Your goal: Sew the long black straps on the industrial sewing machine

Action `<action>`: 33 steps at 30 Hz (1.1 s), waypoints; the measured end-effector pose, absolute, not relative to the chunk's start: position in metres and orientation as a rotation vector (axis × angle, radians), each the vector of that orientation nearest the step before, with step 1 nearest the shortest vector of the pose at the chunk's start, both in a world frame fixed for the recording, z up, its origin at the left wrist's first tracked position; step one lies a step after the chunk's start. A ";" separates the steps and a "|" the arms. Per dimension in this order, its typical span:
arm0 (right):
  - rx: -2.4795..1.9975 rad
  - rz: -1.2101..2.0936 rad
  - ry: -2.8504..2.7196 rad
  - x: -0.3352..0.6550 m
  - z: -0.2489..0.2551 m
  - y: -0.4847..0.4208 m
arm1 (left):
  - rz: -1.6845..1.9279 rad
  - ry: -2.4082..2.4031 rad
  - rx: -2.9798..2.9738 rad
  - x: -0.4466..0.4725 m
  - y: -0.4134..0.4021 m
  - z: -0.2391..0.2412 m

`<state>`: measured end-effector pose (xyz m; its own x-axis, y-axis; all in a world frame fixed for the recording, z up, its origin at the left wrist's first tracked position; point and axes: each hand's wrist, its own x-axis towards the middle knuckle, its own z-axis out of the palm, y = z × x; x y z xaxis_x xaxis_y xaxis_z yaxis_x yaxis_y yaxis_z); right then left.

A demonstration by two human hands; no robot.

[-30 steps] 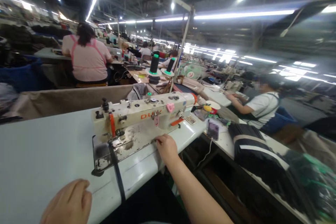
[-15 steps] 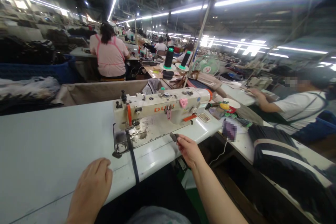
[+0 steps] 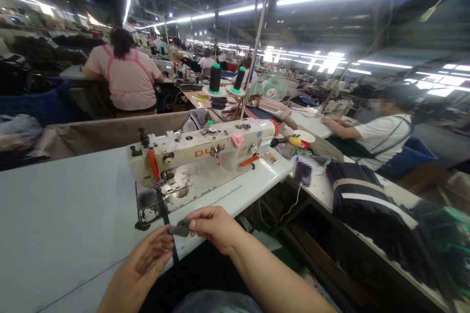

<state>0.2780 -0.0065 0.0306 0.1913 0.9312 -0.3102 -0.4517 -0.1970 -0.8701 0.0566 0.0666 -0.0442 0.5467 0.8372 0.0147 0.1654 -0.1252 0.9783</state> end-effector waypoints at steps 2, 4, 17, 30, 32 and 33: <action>-1.164 1.426 -0.615 0.268 0.032 -0.003 | 0.708 0.848 1.483 0.061 0.057 -0.034; -1.169 1.452 -0.662 0.261 0.032 -0.001 | 0.729 0.881 1.395 0.064 0.047 -0.022; -1.473 1.152 -1.059 0.244 0.034 -0.005 | 0.623 1.061 1.195 0.056 0.051 -0.023; -1.482 0.984 -1.370 0.245 0.038 -0.003 | 0.847 1.048 1.239 0.038 0.045 -0.001; -1.459 1.015 -1.370 0.250 0.033 0.003 | 0.941 1.073 1.153 0.021 0.044 0.007; -1.461 1.021 -1.369 0.253 0.030 0.006 | 1.000 1.082 1.095 0.010 0.044 0.010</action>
